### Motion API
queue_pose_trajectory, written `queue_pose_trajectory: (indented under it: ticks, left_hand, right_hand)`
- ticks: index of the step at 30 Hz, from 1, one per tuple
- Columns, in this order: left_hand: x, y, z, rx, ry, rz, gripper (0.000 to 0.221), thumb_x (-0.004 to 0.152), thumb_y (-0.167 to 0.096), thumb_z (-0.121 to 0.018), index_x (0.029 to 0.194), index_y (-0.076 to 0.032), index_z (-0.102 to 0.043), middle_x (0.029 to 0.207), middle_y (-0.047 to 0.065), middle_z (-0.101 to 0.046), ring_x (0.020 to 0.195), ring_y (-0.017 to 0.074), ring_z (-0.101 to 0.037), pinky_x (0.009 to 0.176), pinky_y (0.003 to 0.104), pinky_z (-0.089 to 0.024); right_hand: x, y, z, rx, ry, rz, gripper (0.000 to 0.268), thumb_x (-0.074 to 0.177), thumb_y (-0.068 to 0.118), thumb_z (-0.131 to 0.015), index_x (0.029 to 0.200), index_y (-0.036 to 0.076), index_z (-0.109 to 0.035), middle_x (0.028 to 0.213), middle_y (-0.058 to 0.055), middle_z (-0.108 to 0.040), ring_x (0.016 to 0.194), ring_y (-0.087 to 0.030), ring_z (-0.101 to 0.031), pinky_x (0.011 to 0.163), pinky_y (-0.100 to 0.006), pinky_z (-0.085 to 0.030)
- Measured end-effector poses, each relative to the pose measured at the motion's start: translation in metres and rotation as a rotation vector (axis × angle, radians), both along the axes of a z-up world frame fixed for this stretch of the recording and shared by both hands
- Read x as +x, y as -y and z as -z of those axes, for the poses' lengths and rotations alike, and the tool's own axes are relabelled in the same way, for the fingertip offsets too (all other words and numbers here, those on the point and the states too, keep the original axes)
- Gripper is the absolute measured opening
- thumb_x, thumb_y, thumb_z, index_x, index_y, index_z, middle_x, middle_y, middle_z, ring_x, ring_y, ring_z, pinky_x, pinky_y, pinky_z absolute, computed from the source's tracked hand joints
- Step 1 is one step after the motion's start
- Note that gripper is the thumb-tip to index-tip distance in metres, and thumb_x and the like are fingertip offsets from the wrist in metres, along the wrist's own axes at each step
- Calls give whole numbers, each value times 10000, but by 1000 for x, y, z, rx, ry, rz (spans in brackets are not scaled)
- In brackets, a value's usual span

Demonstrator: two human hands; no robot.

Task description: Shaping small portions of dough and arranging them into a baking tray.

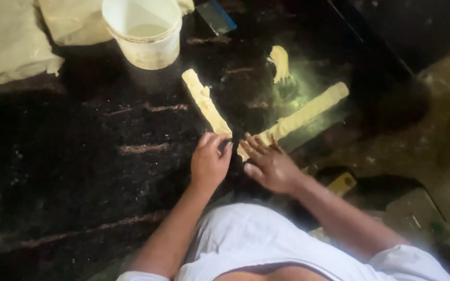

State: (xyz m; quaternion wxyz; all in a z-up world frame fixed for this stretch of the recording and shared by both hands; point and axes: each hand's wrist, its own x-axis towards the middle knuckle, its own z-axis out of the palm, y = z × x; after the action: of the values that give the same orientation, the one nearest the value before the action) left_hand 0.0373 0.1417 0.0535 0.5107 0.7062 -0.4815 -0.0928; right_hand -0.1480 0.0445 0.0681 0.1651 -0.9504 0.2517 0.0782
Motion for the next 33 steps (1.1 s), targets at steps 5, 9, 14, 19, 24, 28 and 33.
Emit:
queue_pose_trajectory:
  ticks: [5, 9, 14, 19, 24, 28, 33]
  left_hand:
    - [-2, -25, -11, -59, -158, -71, 196, 890, -96, -718, 1077, -41, -702, 1032, 103, -675, 688, 221, -689, 639, 340, -561]
    - [-10, -37, 8, -84, -95, -182, 188, 902, -87, -720, 1081, -30, -703, 1024, 109, -669, 772, 239, -689, 688, 352, -570]
    - [-28, -46, 15, -62, 145, -340, 162, 867, -74, -746, 1022, -39, -716, 1046, 103, -657, 1007, 320, -628, 885, 424, -523]
    - [-36, -48, 13, -35, 319, -406, 229, 857, -98, -737, 1064, -7, -702, 1134, 139, -628, 1072, 356, -590, 936, 476, -501]
    - [-38, -47, 13, 24, 403, -424, 255, 858, -124, -732, 1086, -13, -701, 1167, 165, -628, 1081, 372, -582, 922, 488, -493]
    - [-36, -45, 13, 88, 334, -382, 262, 850, -93, -731, 1100, -18, -705, 1154, 144, -642, 1096, 352, -597, 907, 474, -500]
    - [-37, -45, 12, 51, 332, -374, 291, 836, -95, -726, 1116, -21, -700, 1177, 134, -645, 1107, 344, -604, 906, 455, -513]
  right_hand:
    - [1, 8, 16, -214, 292, -333, 720, 1004, 477, -594, 1500, -13, -413, 1555, -297, -407, 1402, -505, -420, 1183, -603, -163]
    - [42, 65, -52, 269, 0, 64, 520, 990, 349, -612, 1495, 234, -578, 1242, -61, -725, 888, -316, -772, 1112, -490, -423]
    - [106, 206, 6, 28, 258, 46, 501, 961, 382, -693, 1385, 126, -613, 1321, -130, -695, 1188, -291, -679, 987, -434, -544]
    - [198, 312, 35, -281, 297, 19, 673, 912, 496, -732, 1400, 57, -583, 1341, -222, -638, 1198, -409, -617, 976, -513, -507]
    - [302, 406, 28, -356, 147, 100, 661, 954, 483, -688, 1390, -1, -574, 1300, -287, -635, 1147, -458, -635, 915, -548, -536]
    - [350, 428, 40, -368, 100, 143, 703, 983, 532, -667, 1390, -31, -553, 1319, -319, -590, 1173, -493, -593, 926, -573, -516]
    - [348, 447, 95, -332, 105, 131, 982, 848, 610, -774, 1509, -9, -395, 1470, -336, -357, 1379, -579, -333, 1061, -649, -362]
